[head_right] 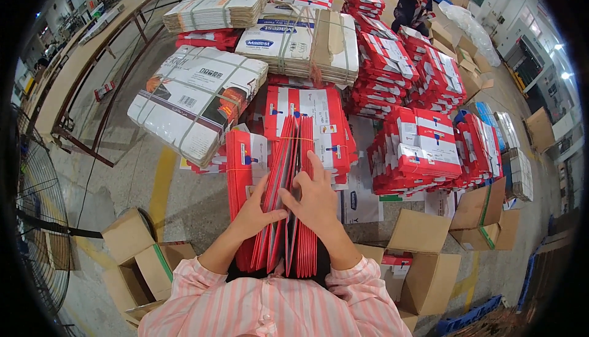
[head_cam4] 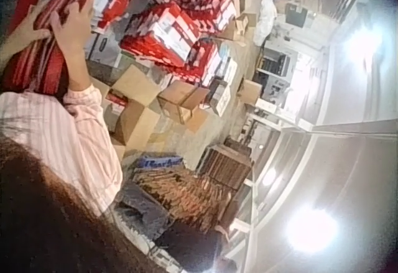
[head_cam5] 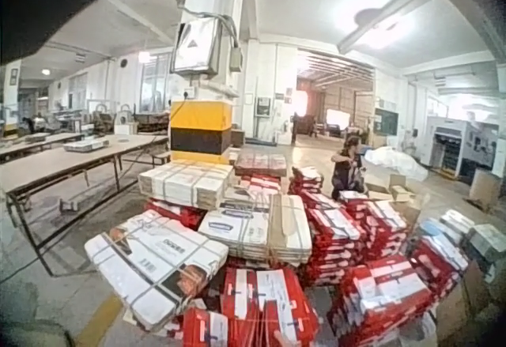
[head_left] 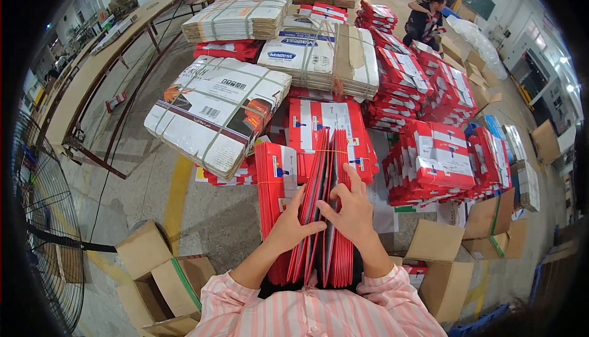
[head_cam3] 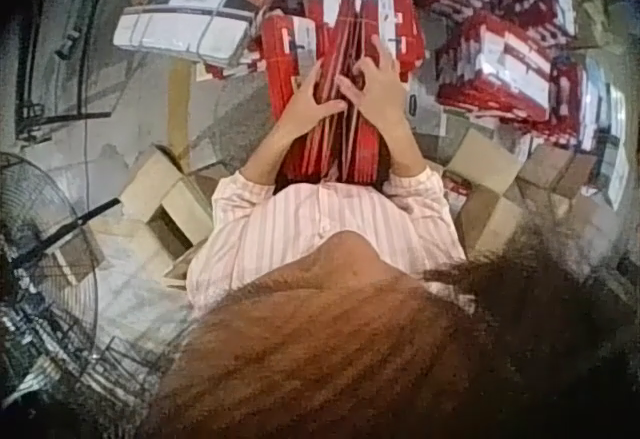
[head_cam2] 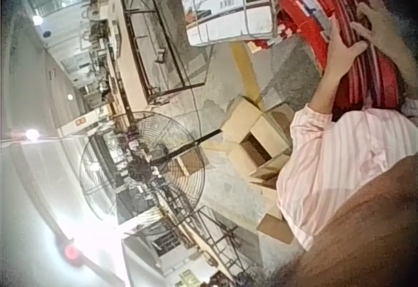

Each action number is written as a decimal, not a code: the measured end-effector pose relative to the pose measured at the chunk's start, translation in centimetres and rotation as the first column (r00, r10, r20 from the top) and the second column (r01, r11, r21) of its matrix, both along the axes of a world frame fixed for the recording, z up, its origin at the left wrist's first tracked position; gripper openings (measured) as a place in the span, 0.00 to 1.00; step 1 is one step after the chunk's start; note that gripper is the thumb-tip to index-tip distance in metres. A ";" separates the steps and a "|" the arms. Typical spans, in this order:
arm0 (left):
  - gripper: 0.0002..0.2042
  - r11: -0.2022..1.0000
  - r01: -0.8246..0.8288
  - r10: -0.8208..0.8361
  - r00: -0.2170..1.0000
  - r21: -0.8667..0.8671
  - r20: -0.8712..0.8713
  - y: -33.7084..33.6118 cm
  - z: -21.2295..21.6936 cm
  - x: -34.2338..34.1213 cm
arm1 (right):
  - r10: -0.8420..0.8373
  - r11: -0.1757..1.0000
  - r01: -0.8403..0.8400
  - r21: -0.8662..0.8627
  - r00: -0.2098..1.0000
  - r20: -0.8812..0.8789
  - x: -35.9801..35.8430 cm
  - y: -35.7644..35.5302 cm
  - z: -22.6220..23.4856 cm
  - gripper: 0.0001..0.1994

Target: Counting and organizing stacks of cardboard packaging materials in a factory setting.

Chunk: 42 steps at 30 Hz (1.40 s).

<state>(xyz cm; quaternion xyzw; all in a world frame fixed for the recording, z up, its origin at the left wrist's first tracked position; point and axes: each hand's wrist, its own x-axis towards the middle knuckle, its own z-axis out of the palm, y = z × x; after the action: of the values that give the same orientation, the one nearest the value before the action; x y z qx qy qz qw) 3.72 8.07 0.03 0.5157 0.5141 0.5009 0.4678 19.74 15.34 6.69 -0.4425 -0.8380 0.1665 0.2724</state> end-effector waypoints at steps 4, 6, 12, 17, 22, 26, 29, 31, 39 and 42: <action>0.48 0.995 -0.022 0.026 0.999 -0.095 0.035 -0.4 0.2 -0.2 | 0.005 1.000 -0.002 0.023 0.989 -0.150 0.3 0.5 -0.9 0.06; 0.48 0.997 -0.032 0.032 0.999 -0.074 -0.009 -0.2 -0.1 -0.1 | 0.023 0.999 -0.017 0.044 0.990 -0.140 0.6 0.6 -1.0 0.05; 0.49 0.997 -0.037 0.037 0.999 -0.073 -0.005 -0.1 0.0 0.2 | 0.027 0.999 -0.025 0.038 0.998 -0.050 0.3 0.4 -0.4 0.04; 0.48 0.999 -0.026 0.025 1.000 -0.046 -0.019 -0.2 0.3 0.2 | -0.058 0.998 0.056 -0.016 0.984 -0.171 0.3 0.3 -0.1 0.05; 0.48 0.997 -0.044 0.043 0.999 -0.063 -0.009 -0.2 0.6 0.4 | 0.052 0.992 -0.048 0.115 0.998 -0.038 1.2 0.9 -0.9 0.06; 0.48 0.999 -0.020 0.021 1.000 -0.045 0.023 -0.2 -0.2 0.3 | 0.019 0.998 -0.018 0.064 1.000 -0.013 0.5 0.3 -0.1 0.07; 0.48 1.000 -0.030 0.029 0.992 -0.001 -0.119 -0.2 -0.9 0.2 | 0.005 1.000 -0.005 0.008 1.000 0.014 0.5 0.2 0.2 0.07; 0.49 0.995 -0.017 0.011 0.998 -0.102 -0.054 -0.2 -0.6 0.3 | 0.006 1.000 -0.006 0.002 1.000 0.018 0.6 0.3 0.0 0.08; 0.43 0.991 -0.002 0.002 1.000 -0.137 0.001 -0.2 -0.4 0.0 | 0.028 0.996 -0.027 0.087 1.000 -0.010 1.0 0.8 -1.3 0.10; 0.43 0.994 0.004 -0.006 1.000 -0.106 -0.015 -0.1 -0.8 0.1 | 0.000 1.000 0.001 0.020 1.000 -0.003 0.7 0.0 0.1 0.10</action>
<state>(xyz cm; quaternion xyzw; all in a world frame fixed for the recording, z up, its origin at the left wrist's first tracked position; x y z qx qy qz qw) 3.85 8.01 -0.75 0.4952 0.5423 0.4678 0.4918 20.40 15.39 6.79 -0.4397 -0.8391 0.1587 0.2782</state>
